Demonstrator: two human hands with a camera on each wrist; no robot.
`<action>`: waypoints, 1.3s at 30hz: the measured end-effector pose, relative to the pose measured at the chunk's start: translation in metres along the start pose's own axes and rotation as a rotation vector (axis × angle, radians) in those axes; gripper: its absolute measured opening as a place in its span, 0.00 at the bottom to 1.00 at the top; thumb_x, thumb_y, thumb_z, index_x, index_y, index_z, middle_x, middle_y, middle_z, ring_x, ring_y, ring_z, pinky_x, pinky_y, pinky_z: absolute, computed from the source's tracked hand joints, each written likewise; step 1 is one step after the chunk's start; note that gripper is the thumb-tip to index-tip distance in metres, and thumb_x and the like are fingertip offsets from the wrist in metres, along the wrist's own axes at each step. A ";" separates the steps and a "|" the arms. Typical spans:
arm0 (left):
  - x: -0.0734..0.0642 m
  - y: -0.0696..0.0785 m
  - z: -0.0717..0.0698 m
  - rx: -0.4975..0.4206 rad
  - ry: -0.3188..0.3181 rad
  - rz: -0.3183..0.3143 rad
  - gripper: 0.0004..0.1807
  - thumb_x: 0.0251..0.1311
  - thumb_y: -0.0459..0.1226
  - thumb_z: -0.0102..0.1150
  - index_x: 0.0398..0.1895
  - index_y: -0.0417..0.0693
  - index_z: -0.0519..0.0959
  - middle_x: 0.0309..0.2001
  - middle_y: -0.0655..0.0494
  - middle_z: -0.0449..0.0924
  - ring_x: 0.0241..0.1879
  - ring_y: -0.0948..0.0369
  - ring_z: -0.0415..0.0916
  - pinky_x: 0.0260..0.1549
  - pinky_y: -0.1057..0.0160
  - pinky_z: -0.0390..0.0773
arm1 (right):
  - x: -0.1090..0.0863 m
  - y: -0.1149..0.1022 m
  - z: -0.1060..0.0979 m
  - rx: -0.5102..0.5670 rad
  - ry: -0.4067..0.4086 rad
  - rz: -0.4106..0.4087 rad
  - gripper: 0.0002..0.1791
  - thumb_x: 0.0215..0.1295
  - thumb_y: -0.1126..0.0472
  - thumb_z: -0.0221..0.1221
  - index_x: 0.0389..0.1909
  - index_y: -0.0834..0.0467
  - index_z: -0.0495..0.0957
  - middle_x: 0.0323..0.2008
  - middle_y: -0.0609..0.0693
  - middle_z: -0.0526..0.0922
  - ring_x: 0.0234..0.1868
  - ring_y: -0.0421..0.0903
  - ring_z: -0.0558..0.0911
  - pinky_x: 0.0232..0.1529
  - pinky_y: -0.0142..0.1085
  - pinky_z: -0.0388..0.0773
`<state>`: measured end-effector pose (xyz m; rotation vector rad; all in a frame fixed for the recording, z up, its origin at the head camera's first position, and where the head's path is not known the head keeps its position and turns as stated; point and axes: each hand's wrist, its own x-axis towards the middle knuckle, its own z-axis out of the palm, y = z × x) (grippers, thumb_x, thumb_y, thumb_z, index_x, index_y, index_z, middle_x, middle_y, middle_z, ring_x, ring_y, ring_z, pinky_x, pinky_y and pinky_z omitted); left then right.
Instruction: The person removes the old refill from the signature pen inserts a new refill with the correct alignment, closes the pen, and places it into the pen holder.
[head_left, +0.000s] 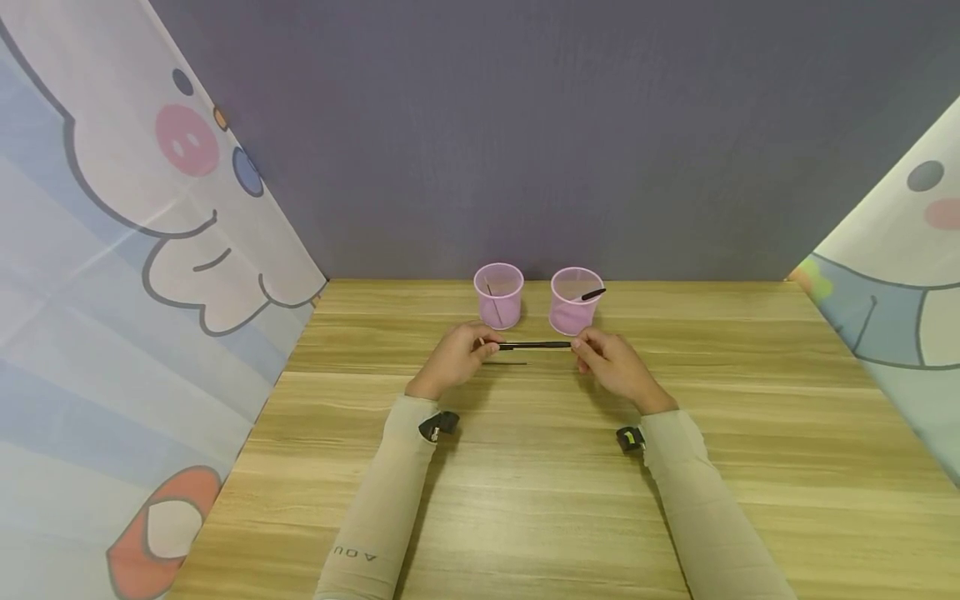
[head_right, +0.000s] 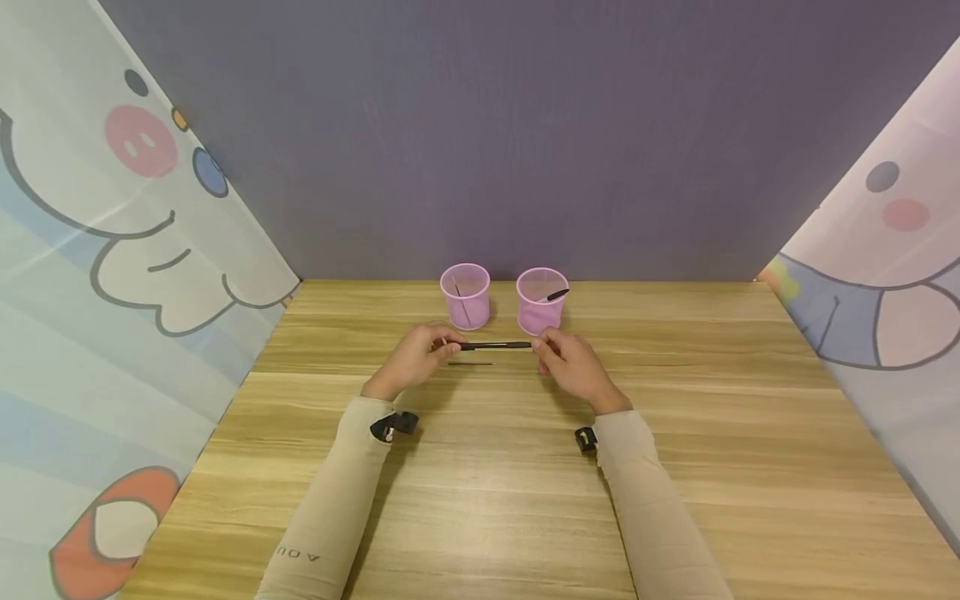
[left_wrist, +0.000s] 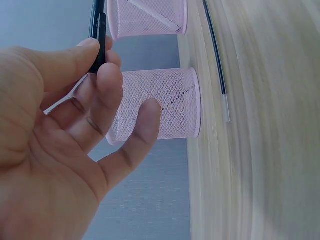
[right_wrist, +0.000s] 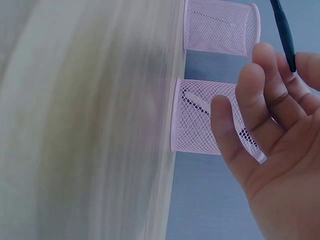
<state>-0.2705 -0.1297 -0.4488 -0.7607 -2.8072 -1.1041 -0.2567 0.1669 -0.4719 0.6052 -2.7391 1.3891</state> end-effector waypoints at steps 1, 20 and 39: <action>0.000 0.000 0.000 -0.006 0.002 -0.001 0.08 0.70 0.34 0.61 0.46 0.44 0.86 0.44 0.52 0.86 0.33 0.62 0.73 0.36 0.64 0.75 | 0.000 0.000 0.000 0.001 0.000 0.001 0.17 0.80 0.53 0.51 0.37 0.63 0.77 0.25 0.54 0.81 0.23 0.41 0.74 0.22 0.32 0.70; -0.001 0.002 0.000 -0.135 0.043 0.018 0.09 0.69 0.34 0.62 0.48 0.43 0.87 0.43 0.53 0.86 0.34 0.61 0.75 0.36 0.64 0.77 | -0.004 -0.016 -0.012 0.044 0.012 0.021 0.13 0.81 0.59 0.50 0.38 0.63 0.76 0.29 0.62 0.83 0.33 0.61 0.81 0.32 0.32 0.77; 0.005 0.007 0.000 -0.112 0.038 0.022 0.09 0.68 0.34 0.63 0.48 0.44 0.87 0.41 0.53 0.86 0.36 0.60 0.74 0.38 0.64 0.75 | -0.003 -0.008 -0.021 0.044 0.058 -0.027 0.13 0.80 0.58 0.51 0.37 0.60 0.76 0.27 0.57 0.82 0.30 0.47 0.79 0.34 0.31 0.76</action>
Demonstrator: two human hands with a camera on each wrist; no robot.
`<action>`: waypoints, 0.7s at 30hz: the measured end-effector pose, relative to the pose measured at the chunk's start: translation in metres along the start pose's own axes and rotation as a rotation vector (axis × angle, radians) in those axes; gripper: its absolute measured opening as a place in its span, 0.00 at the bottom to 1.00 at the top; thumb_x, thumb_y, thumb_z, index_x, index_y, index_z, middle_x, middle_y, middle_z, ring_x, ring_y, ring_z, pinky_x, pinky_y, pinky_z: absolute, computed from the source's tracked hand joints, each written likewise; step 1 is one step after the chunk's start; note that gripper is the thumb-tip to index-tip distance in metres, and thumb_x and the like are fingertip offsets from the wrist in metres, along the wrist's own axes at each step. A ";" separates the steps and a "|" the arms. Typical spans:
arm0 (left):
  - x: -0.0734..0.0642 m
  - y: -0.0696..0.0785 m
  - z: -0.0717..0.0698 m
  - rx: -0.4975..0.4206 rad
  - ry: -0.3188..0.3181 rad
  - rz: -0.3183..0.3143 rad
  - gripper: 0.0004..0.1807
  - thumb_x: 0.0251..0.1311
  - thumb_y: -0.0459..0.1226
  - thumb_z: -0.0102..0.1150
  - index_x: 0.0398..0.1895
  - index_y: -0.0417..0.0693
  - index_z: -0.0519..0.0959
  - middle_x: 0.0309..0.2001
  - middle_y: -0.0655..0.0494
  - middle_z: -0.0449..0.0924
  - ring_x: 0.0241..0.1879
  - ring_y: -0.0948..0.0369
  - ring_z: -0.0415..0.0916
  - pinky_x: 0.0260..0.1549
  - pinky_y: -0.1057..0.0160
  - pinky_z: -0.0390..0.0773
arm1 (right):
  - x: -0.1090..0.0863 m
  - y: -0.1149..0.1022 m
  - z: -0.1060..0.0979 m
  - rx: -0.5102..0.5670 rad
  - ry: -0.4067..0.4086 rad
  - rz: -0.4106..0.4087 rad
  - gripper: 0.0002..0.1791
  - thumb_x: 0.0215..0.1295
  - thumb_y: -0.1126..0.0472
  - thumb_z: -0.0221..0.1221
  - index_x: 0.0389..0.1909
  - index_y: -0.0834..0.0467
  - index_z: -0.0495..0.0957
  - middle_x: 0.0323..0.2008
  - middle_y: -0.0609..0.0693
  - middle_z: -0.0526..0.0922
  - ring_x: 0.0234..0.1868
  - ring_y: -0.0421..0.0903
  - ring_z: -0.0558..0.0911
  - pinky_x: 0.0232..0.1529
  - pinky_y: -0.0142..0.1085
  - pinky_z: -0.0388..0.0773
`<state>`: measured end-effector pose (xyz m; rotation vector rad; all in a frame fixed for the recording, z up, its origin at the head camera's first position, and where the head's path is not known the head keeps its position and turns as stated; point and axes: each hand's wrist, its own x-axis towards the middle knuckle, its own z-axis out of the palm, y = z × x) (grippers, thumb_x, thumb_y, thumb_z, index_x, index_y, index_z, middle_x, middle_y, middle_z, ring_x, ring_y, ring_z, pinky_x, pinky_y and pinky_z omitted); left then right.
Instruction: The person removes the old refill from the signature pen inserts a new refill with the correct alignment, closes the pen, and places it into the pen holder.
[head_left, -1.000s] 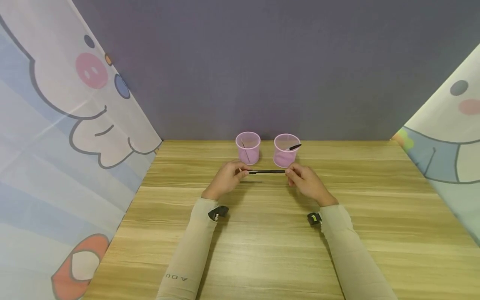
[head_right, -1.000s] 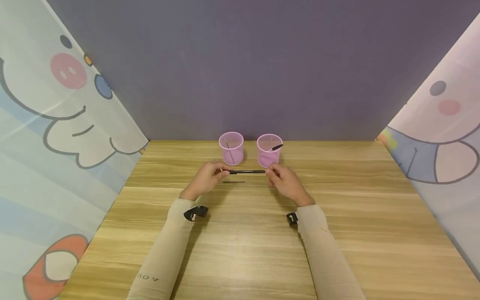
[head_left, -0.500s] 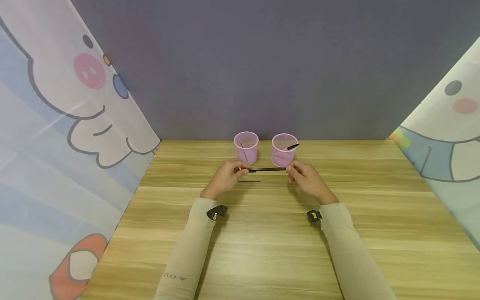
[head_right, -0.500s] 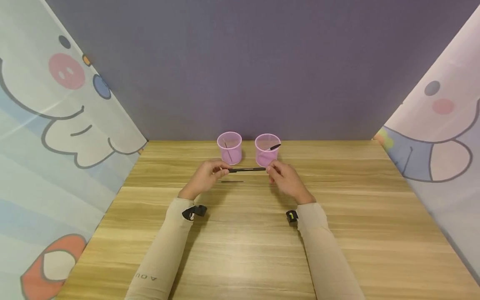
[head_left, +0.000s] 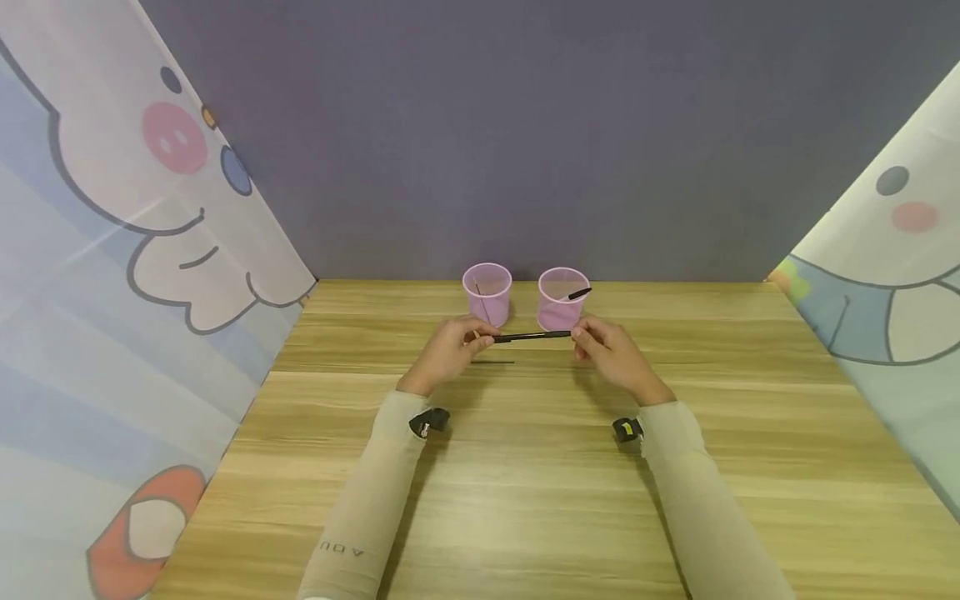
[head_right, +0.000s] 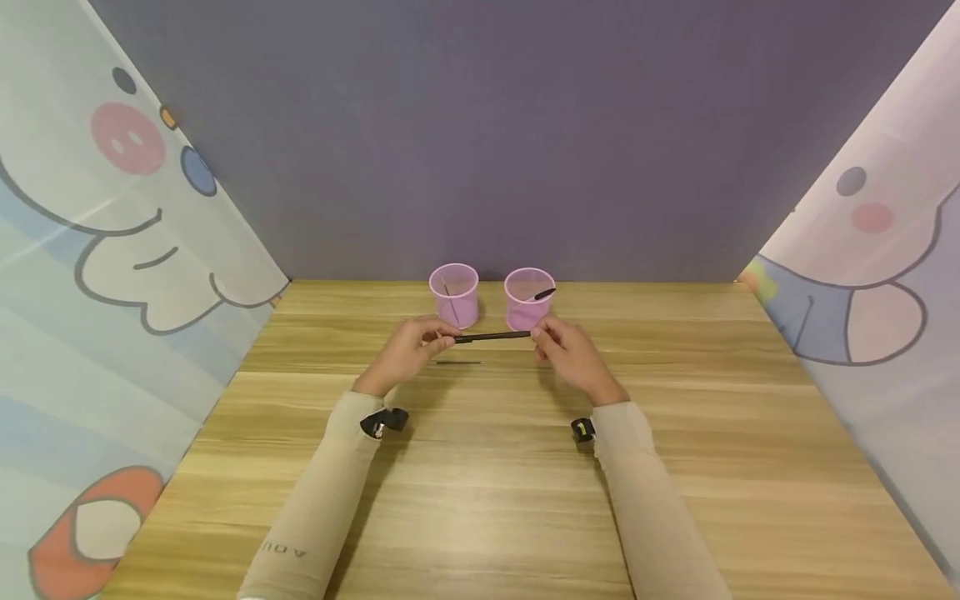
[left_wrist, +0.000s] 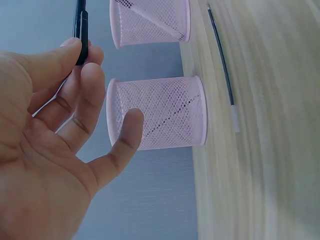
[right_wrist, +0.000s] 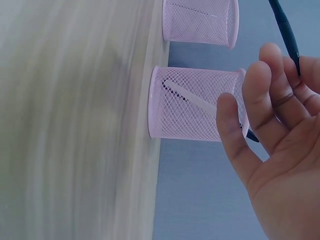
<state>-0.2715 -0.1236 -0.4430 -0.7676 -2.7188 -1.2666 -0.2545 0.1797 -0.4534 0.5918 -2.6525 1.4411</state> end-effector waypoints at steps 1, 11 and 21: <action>0.001 0.000 0.000 0.011 0.000 0.005 0.10 0.69 0.34 0.63 0.48 0.43 0.87 0.41 0.53 0.86 0.36 0.60 0.74 0.38 0.64 0.75 | 0.000 0.000 -0.001 -0.006 0.008 -0.012 0.13 0.80 0.58 0.51 0.36 0.60 0.76 0.26 0.56 0.82 0.30 0.46 0.78 0.33 0.31 0.76; 0.015 0.010 -0.004 0.191 -0.065 0.032 0.08 0.68 0.37 0.64 0.45 0.43 0.87 0.38 0.53 0.86 0.35 0.61 0.78 0.38 0.63 0.79 | 0.006 -0.006 -0.015 -0.032 0.018 -0.031 0.13 0.80 0.57 0.51 0.35 0.59 0.77 0.26 0.54 0.81 0.28 0.43 0.78 0.31 0.32 0.76; 0.028 0.018 -0.008 0.360 -0.048 0.122 0.07 0.71 0.41 0.62 0.42 0.50 0.86 0.33 0.59 0.84 0.32 0.62 0.77 0.36 0.60 0.78 | 0.011 -0.012 -0.030 -0.077 0.044 -0.049 0.11 0.80 0.60 0.51 0.37 0.59 0.77 0.27 0.57 0.82 0.28 0.47 0.78 0.30 0.32 0.74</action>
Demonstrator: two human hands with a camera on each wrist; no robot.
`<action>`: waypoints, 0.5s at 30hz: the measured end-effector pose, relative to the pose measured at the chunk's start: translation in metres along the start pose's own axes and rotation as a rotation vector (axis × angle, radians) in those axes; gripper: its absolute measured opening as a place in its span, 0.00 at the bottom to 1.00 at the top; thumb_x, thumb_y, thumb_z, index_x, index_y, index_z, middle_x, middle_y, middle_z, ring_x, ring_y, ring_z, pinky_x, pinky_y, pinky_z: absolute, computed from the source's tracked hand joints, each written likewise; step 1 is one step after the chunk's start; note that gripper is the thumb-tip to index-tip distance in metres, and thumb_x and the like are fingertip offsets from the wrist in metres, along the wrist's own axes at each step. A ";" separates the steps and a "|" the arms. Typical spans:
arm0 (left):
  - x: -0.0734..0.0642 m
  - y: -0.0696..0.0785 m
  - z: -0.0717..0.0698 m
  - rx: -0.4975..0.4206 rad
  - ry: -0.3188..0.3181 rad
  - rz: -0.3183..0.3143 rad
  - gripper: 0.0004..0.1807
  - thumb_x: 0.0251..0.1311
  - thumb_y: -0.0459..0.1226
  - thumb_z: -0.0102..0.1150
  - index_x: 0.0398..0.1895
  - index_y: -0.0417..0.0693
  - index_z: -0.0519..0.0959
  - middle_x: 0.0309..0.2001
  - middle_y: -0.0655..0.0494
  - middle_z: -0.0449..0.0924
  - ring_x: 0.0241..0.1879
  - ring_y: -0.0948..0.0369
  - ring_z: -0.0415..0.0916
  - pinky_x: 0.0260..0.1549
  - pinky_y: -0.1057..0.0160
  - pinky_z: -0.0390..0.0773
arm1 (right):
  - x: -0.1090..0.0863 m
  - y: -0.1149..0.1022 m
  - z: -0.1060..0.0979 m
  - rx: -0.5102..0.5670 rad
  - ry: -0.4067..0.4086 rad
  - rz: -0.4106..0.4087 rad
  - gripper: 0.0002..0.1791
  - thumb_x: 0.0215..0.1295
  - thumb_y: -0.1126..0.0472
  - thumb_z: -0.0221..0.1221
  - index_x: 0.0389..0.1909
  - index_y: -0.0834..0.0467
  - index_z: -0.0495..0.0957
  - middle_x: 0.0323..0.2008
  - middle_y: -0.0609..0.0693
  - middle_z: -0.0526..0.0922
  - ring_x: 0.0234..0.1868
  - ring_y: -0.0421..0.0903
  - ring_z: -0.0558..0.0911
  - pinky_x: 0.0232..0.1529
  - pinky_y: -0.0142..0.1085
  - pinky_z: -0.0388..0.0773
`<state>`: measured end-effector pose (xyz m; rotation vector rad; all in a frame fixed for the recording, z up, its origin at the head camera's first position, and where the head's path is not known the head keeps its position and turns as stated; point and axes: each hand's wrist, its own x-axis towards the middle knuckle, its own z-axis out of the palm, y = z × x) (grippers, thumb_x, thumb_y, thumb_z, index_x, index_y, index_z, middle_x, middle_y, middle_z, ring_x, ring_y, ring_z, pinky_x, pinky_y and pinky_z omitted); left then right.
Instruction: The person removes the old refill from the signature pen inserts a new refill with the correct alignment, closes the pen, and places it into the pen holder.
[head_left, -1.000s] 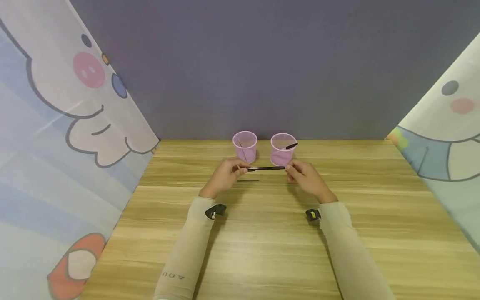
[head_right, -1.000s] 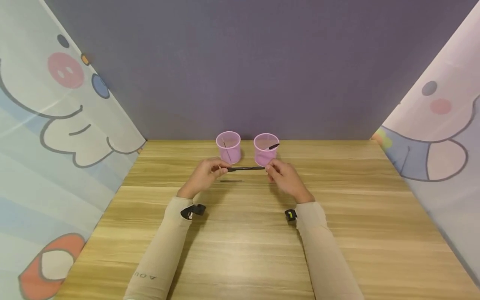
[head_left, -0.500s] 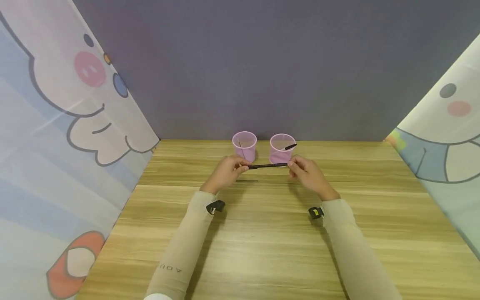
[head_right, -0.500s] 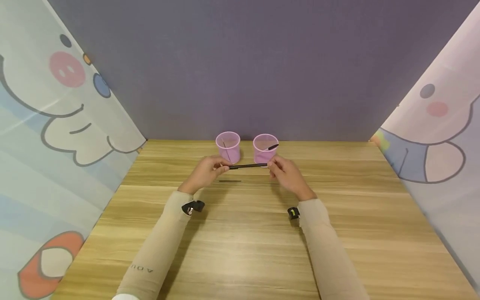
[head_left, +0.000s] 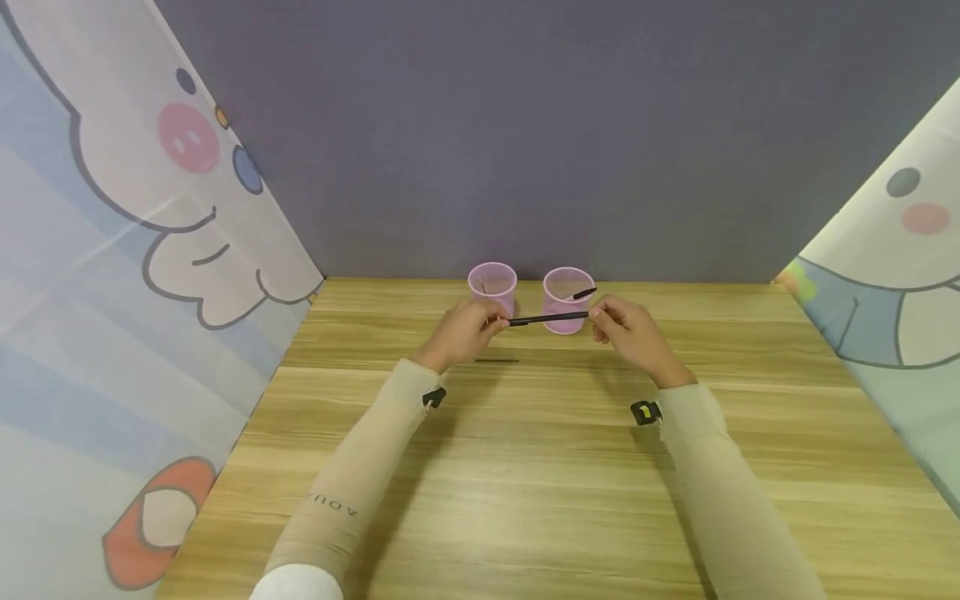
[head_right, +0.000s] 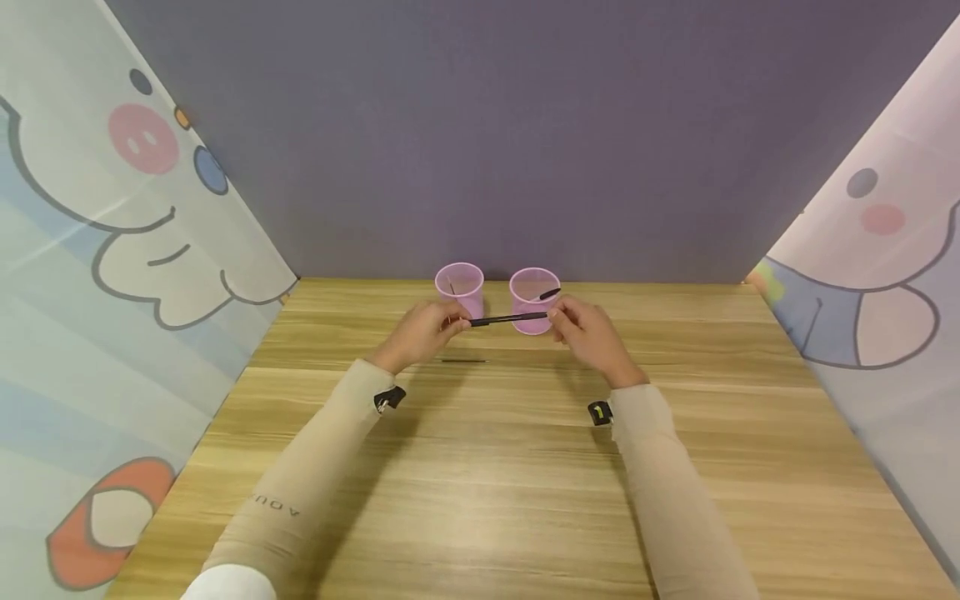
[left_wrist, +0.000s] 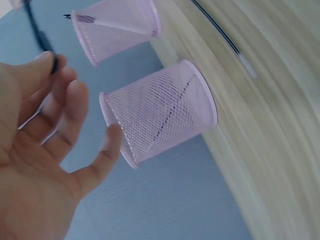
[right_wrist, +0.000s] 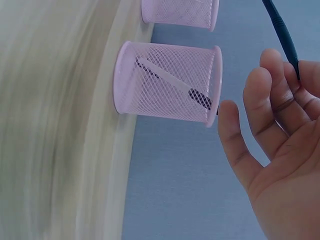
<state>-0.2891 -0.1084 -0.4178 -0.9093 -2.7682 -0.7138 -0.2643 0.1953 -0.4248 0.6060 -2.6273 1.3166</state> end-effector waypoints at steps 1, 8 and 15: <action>0.001 0.000 0.000 0.019 0.009 0.011 0.07 0.71 0.42 0.62 0.43 0.51 0.86 0.33 0.59 0.83 0.31 0.62 0.76 0.35 0.59 0.77 | 0.000 0.000 -0.001 -0.006 0.001 0.001 0.11 0.80 0.60 0.51 0.37 0.59 0.77 0.27 0.58 0.83 0.28 0.47 0.78 0.30 0.32 0.73; 0.003 -0.001 -0.002 0.106 0.053 0.080 0.08 0.71 0.42 0.62 0.46 0.52 0.85 0.35 0.60 0.85 0.32 0.62 0.78 0.36 0.58 0.78 | 0.001 -0.004 -0.009 -0.017 0.012 0.011 0.12 0.81 0.58 0.51 0.37 0.59 0.77 0.28 0.58 0.82 0.28 0.45 0.78 0.30 0.32 0.73; 0.003 -0.001 -0.006 0.140 0.079 0.078 0.08 0.72 0.42 0.61 0.41 0.50 0.85 0.34 0.59 0.86 0.32 0.59 0.80 0.37 0.55 0.80 | 0.005 -0.005 -0.016 -0.036 0.053 -0.030 0.13 0.80 0.59 0.51 0.36 0.60 0.77 0.25 0.54 0.81 0.26 0.40 0.77 0.29 0.30 0.73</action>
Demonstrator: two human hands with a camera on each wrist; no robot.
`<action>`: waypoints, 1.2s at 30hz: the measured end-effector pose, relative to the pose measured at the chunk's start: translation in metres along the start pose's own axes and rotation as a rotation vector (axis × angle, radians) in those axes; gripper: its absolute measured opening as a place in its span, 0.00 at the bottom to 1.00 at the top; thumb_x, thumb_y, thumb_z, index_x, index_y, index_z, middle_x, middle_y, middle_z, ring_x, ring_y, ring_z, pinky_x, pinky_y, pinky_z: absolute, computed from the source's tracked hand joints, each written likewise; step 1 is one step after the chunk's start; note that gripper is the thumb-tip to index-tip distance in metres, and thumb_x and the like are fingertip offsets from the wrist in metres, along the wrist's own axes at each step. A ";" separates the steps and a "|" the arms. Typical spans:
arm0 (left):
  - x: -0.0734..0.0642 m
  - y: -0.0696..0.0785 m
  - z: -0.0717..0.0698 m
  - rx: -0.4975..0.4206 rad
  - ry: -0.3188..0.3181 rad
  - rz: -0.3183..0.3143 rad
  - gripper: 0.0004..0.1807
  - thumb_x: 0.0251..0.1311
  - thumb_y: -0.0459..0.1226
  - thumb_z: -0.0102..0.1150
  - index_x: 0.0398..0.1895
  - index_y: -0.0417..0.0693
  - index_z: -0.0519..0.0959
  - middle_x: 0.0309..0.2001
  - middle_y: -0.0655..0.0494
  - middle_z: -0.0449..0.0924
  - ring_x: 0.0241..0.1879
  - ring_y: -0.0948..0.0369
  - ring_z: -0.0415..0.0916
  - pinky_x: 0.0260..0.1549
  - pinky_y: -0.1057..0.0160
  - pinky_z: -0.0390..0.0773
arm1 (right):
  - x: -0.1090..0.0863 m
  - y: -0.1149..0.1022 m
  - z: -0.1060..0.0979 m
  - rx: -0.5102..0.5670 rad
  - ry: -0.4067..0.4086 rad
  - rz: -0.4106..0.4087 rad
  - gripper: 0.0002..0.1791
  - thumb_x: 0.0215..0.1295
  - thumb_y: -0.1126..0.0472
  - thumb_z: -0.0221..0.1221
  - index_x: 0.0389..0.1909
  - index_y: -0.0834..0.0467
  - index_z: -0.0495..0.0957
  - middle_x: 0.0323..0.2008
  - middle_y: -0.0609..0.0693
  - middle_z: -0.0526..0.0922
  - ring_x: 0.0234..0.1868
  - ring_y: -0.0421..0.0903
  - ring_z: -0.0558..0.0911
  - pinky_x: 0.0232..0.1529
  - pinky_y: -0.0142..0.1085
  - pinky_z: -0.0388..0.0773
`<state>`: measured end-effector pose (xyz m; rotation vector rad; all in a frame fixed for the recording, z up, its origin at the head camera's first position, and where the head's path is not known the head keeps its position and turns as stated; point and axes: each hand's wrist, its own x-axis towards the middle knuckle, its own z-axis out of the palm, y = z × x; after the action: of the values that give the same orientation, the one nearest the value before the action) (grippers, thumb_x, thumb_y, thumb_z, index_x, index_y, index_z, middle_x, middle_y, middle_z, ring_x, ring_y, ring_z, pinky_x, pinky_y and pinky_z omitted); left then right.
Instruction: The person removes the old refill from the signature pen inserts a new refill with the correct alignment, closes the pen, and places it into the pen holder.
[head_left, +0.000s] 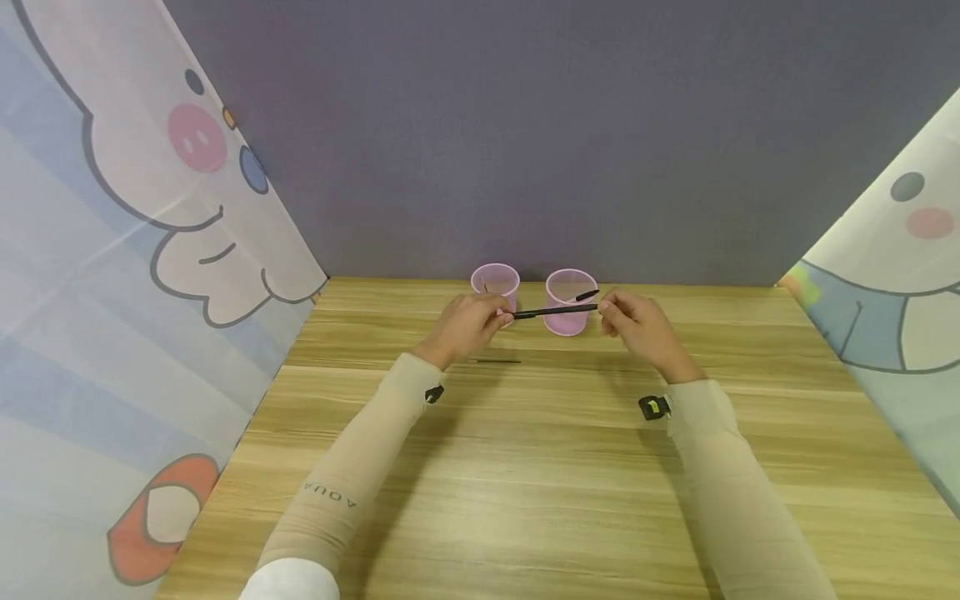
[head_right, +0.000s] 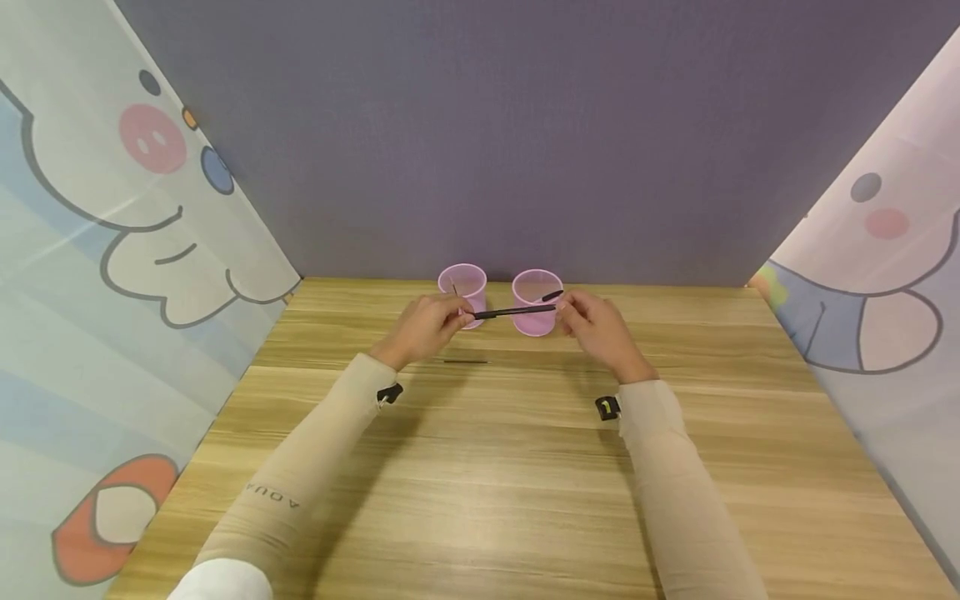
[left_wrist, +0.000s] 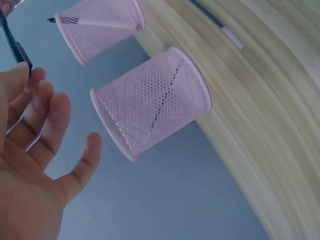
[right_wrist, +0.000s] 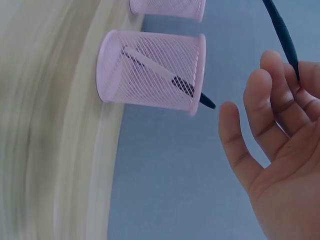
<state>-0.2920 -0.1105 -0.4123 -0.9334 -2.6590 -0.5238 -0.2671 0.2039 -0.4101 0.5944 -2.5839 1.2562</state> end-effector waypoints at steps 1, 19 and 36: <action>0.000 0.000 -0.001 0.009 0.002 -0.003 0.08 0.72 0.42 0.61 0.40 0.49 0.85 0.34 0.58 0.86 0.32 0.59 0.80 0.37 0.55 0.80 | 0.000 0.000 -0.003 -0.012 0.016 0.005 0.13 0.81 0.58 0.51 0.36 0.60 0.77 0.25 0.54 0.81 0.26 0.40 0.77 0.29 0.30 0.73; -0.016 -0.023 -0.006 0.058 -0.047 -0.135 0.07 0.69 0.39 0.63 0.37 0.47 0.87 0.29 0.56 0.81 0.28 0.60 0.75 0.32 0.58 0.77 | 0.001 0.008 -0.052 -0.301 0.107 0.109 0.20 0.82 0.50 0.48 0.44 0.62 0.78 0.29 0.58 0.83 0.18 0.46 0.70 0.22 0.40 0.66; -0.026 -0.030 0.000 0.069 -0.025 -0.193 0.08 0.70 0.39 0.61 0.37 0.48 0.87 0.31 0.57 0.82 0.30 0.60 0.77 0.36 0.55 0.79 | 0.035 0.005 -0.012 -0.475 -0.064 0.091 0.15 0.79 0.55 0.51 0.33 0.59 0.76 0.19 0.50 0.71 0.19 0.46 0.67 0.21 0.38 0.60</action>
<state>-0.2913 -0.1463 -0.4293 -0.6716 -2.7870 -0.4606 -0.3007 0.2065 -0.3941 0.4290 -2.8438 0.6073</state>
